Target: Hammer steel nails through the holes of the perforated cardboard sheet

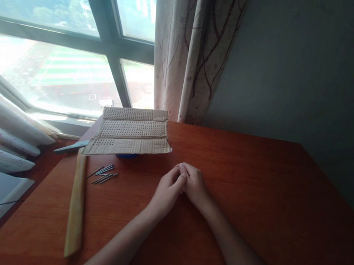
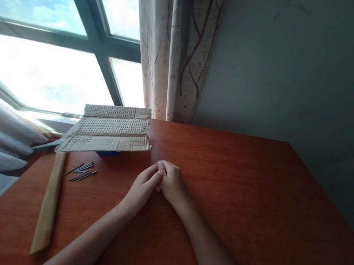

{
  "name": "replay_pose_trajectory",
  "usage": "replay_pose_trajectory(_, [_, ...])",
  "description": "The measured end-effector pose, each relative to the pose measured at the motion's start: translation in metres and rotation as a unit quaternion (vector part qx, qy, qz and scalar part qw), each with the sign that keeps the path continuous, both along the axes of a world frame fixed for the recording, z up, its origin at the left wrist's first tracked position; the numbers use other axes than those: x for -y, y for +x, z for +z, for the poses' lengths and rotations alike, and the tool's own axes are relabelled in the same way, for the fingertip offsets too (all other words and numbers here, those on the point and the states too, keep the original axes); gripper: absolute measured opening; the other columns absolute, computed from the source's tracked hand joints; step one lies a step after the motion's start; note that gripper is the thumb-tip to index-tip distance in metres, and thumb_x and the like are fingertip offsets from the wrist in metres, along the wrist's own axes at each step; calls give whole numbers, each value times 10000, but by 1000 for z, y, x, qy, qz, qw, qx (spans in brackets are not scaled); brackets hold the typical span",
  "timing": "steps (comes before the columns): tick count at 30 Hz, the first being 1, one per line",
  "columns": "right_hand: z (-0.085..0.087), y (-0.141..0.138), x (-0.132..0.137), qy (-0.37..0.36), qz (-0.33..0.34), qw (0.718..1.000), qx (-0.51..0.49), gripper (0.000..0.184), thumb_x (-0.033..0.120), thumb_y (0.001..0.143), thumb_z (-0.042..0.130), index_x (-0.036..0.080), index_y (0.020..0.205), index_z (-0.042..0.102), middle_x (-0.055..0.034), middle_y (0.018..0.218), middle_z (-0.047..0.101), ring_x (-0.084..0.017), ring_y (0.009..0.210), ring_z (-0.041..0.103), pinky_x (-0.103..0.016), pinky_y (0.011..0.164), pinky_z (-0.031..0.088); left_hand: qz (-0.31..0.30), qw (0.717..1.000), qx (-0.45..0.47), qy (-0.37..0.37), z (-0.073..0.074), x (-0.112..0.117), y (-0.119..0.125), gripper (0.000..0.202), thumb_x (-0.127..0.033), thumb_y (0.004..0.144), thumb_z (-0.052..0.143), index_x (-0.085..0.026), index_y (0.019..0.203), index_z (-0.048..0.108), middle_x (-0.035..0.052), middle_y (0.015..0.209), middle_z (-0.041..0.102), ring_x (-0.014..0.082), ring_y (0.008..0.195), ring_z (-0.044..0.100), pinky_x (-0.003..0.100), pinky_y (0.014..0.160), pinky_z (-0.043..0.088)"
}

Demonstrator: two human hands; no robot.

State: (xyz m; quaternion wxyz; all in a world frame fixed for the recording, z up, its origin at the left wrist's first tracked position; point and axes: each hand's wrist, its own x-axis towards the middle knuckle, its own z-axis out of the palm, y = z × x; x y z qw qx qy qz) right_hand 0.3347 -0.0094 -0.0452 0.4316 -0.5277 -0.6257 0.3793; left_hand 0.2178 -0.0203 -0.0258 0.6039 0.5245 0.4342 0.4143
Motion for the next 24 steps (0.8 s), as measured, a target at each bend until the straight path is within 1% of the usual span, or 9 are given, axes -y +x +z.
replay_pose_trajectory(5, [-1, -1, 0, 1, 1, 1000, -3, 425, 456, 1017, 378, 211, 700, 518, 17, 611, 532, -141, 587, 495, -266, 576, 355, 3, 1000, -2, -2, 2, 0, 0, 257, -408, 891, 550, -160, 822, 563, -20, 667, 515, 118, 591, 466, 221, 555, 384])
replay_pose_trajectory(13, [-3, 0, -1, 5, 4, 1000, -4, 429, 459, 1020, 376, 215, 690, 500, 19, 607, 533, -140, 586, 496, -264, 578, 353, -2, 1000, 11, -4, -4, 0, 0, 269, -423, 899, 565, -163, 830, 557, -17, 689, 513, 119, 612, 474, 214, 558, 395])
replay_pose_trajectory(24, [-4, 0, -2, 7, -1, 1000, -2, 426, 451, 1009, 384, 222, 659, 466, 19, 585, 525, -139, 570, 475, -263, 564, 347, 1, 1000, 15, 1, -6, -1, -1, 263, -418, 887, 579, -158, 844, 580, -12, 722, 528, 122, 634, 482, 217, 573, 405])
